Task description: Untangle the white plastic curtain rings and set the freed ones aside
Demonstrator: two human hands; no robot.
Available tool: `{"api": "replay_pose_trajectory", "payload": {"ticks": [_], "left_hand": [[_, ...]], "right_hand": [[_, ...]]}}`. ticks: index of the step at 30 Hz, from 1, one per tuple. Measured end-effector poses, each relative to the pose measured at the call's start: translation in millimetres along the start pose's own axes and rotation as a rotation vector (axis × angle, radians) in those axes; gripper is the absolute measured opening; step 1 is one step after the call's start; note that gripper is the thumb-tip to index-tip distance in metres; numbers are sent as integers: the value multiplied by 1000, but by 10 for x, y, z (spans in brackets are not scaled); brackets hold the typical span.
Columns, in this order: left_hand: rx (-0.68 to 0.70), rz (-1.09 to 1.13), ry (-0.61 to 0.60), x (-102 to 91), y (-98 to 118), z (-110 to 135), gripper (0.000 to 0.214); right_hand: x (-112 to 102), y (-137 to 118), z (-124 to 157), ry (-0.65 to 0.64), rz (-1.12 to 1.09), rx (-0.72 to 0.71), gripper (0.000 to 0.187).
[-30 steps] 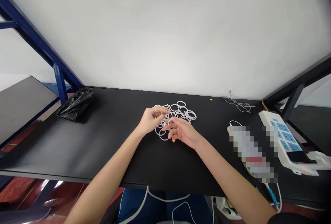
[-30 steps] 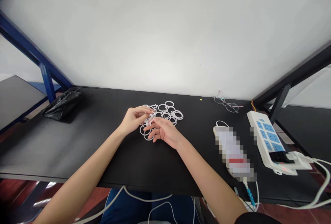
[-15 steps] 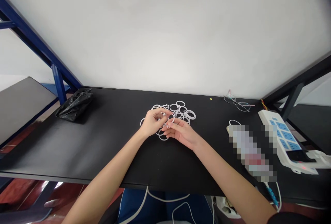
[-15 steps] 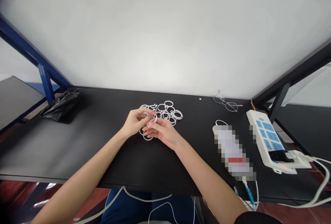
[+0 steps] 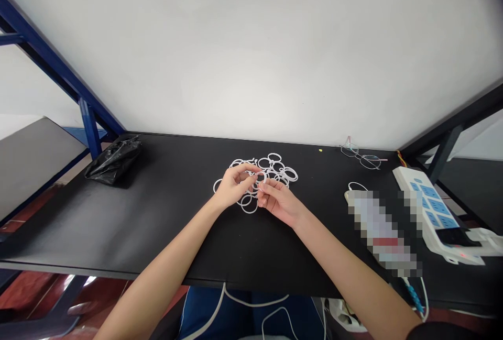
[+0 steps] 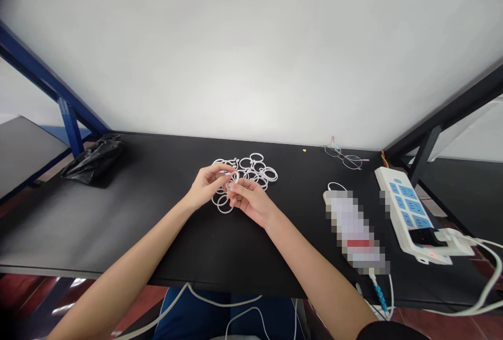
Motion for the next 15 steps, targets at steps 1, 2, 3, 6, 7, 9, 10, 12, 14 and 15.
{"api": "replay_pose_trajectory", "payload": {"ticks": [1, 2, 3, 6, 7, 9, 10, 12, 14, 15], "left_hand": [[2, -4, -5, -1, -2, -1, 21], [8, -7, -7, 0, -4, 0, 21], [17, -9, -6, 5, -2, 3, 23], [68, -52, -9, 48, 31, 34, 28], [99, -101, -12, 72, 54, 54, 29], [194, -252, -19, 128, 117, 106, 29], [262, -339, -20, 156, 151, 135, 28], [378, -458, -18, 199, 191, 190, 28], [433, -512, -1, 211, 181, 224, 26], [440, -526, 9, 208, 162, 233, 23]], "right_hand": [[0, -1, -1, -2, -7, 4, 24], [1, -2, 0, -6, -16, 10, 23], [4, -4, 1, -14, -29, 18, 23], [18, 3, 13, -70, -119, 60, 21], [22, 13, 19, -99, -166, 83, 20], [22, 45, 32, -160, -259, 132, 19], [17, 66, 37, -185, -295, 158, 19], [-3, 114, 45, -221, -346, 211, 20], [-23, 158, 49, -248, -381, 271, 19], [-26, 173, 51, -265, -393, 299, 18]]}}
Point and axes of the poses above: each hand's wrist, its own z-axis away from the middle knuckle, its own x-axis out of the palm, y = z × x, the point moved 4 cm from there along -z, towards the middle knuckle, and after that the axes turned 1 degree about z, right-handed, at the moved point
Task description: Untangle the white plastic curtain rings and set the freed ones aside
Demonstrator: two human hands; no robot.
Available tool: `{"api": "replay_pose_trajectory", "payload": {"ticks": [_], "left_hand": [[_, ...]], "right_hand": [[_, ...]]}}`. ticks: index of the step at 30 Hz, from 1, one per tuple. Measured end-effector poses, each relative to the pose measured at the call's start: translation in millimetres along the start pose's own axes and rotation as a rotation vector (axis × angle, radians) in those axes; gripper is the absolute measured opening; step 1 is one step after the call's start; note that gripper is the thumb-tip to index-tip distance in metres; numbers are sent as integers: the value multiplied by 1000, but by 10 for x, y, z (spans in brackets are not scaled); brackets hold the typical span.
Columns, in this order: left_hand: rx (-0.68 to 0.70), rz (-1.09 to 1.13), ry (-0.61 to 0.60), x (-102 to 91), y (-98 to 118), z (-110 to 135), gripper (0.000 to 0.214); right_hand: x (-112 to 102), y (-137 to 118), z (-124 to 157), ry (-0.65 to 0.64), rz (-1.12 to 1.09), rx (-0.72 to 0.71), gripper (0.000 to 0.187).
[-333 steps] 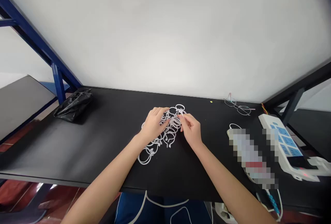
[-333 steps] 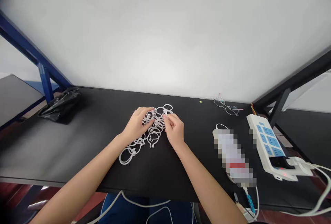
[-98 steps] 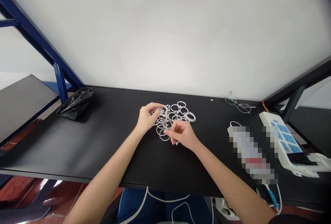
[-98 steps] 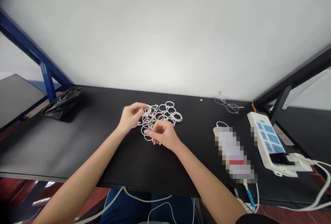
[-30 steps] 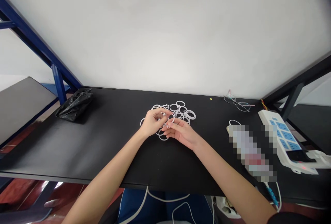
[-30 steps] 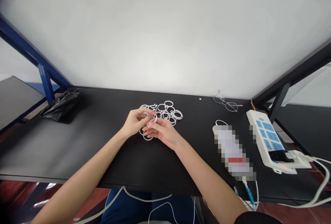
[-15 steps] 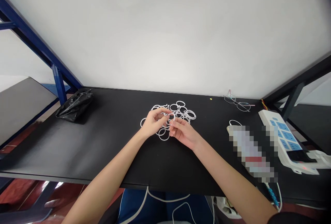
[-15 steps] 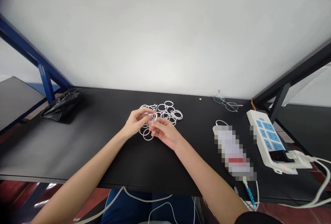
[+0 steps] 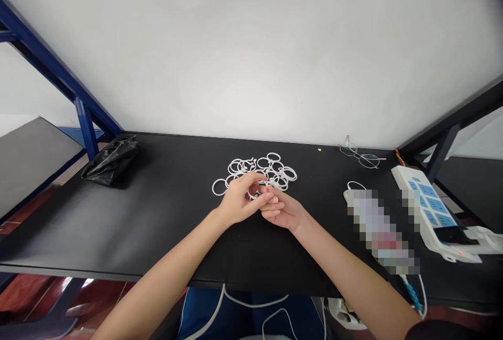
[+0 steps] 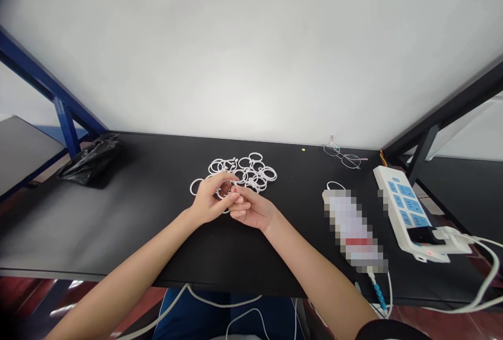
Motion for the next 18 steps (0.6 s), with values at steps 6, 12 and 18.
{"api": "replay_pose_trajectory", "payload": {"ticks": [6, 12, 18], "left_hand": [[-6, -64, 45, 0, -65, 46, 9], [-34, -136, 95, -77, -69, 6, 17], [21, -196, 142, -104, -35, -23, 12]], "right_hand": [[102, -13, -13, -47, 101, 47, 18], [190, -85, 11, 191, 737, -361, 43], [267, -74, 166, 313, 1549, -819, 32]]}}
Point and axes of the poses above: each hand's wrist, its own z-axis away from the middle knuckle, its own x-axis out of the palm, y = z × x, the point moved 4 cm from there along -z, towards the middle knuckle, and after that the axes turned 1 degree about z, right-handed, at the moved point
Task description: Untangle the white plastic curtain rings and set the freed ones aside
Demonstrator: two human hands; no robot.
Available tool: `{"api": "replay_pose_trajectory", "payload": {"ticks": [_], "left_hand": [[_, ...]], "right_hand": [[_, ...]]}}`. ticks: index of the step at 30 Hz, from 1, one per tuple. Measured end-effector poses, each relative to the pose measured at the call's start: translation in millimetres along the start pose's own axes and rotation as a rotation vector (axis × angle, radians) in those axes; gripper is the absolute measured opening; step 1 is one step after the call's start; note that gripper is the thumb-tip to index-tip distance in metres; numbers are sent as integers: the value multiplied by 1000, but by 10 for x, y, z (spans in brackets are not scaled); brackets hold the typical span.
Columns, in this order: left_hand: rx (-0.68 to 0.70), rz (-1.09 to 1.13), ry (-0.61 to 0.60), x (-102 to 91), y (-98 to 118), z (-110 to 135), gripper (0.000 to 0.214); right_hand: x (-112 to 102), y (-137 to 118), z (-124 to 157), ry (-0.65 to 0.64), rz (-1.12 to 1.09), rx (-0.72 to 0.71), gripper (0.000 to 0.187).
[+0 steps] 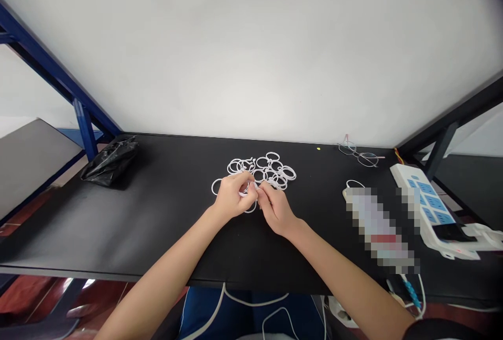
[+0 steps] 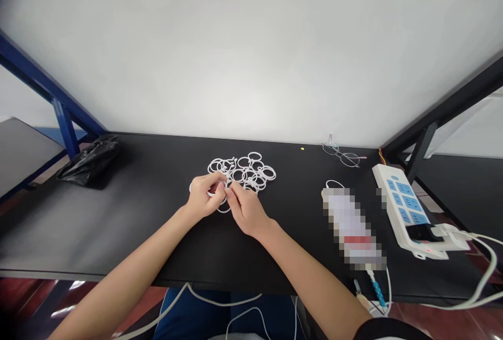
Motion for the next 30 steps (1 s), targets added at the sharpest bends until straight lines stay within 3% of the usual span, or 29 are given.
{"api": "replay_pose_trajectory", "payload": {"ticks": [9, 30], "left_hand": [[-26, 49, -19, -1, 16, -3, 17], [-108, 132, -28, 66, -26, 44, 18]], "right_hand": [[9, -4, 18, 82, 186, -118, 32], [32, -41, 21, 49, 190, -184, 29]]}}
Point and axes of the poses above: each hand's wrist, its own z-axis away from the middle knuckle, its own x-axis out of the palm, y = z × x, the point moved 4 cm from there along -z, towards the middle knuckle, and after that the axes turned 1 degree about z, right-handed, at the moved point
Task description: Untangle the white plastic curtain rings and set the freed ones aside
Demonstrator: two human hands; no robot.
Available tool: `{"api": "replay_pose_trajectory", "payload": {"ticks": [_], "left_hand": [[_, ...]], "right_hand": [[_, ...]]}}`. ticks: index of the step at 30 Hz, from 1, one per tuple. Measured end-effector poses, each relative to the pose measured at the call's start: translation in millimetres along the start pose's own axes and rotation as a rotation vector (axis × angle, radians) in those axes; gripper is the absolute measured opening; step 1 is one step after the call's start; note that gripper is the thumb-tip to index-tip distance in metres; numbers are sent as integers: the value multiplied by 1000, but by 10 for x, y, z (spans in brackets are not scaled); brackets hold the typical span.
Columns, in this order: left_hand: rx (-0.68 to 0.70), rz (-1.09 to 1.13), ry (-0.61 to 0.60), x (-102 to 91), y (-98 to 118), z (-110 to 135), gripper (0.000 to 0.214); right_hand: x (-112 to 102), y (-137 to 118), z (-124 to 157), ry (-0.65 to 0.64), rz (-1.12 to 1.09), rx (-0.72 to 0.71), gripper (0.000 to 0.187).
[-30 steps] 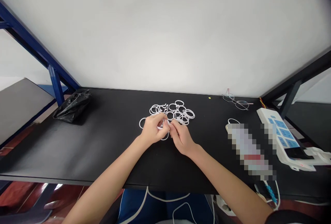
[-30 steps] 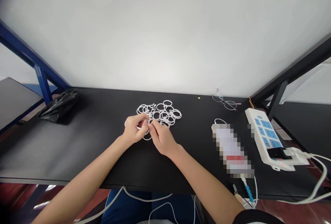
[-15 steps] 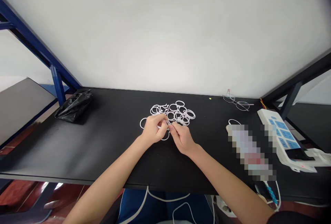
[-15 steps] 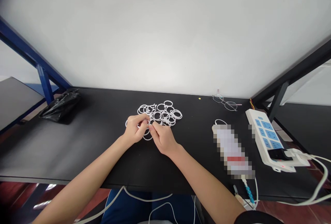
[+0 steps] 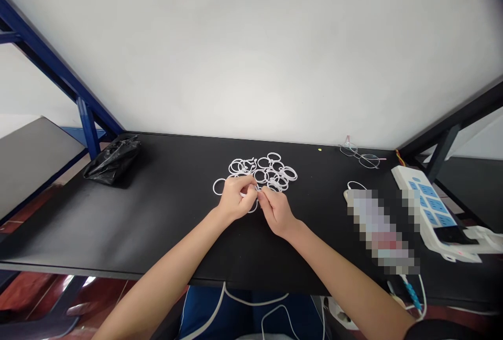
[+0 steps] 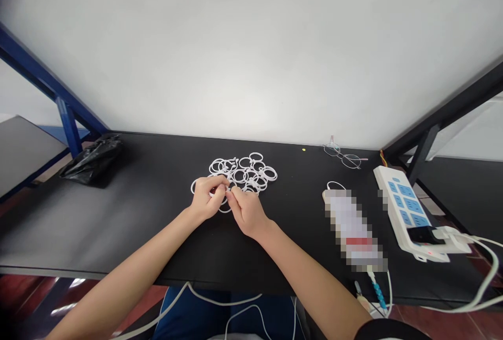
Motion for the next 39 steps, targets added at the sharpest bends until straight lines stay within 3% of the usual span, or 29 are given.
{"api": "replay_pose_trajectory", "payload": {"ticks": [16, 24, 29, 33, 35, 39], "left_hand": [[42, -51, 1, -30, -3, -31, 18], [109, -117, 15, -151, -54, -84, 19], [-109, -194, 175, -527, -390, -149, 24], [-355, -198, 482, -989, -711, -134, 29], [-452, -243, 562, -1139, -818, -110, 30], [-626, -460, 522, -1234, -919, -73, 36]], "right_hand": [[21, 34, -8, -18, -13, 46, 29], [45, 70, 36, 43, -36, 85, 37], [-56, 99, 26, 185, -49, 128, 42], [-84, 115, 29, 250, -65, 166, 44], [-86, 118, 32, 273, -66, 173, 45], [-90, 127, 34, 291, -60, 171, 46]]}}
Point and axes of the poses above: each hand's wrist, its own z-axis away from the middle knuckle, its own x-axis out of the palm, y = z × x, the point moved 4 cm from there along -z, towards the middle knuckle, and after that the axes turned 1 degree about z, right-handed, at the moved point
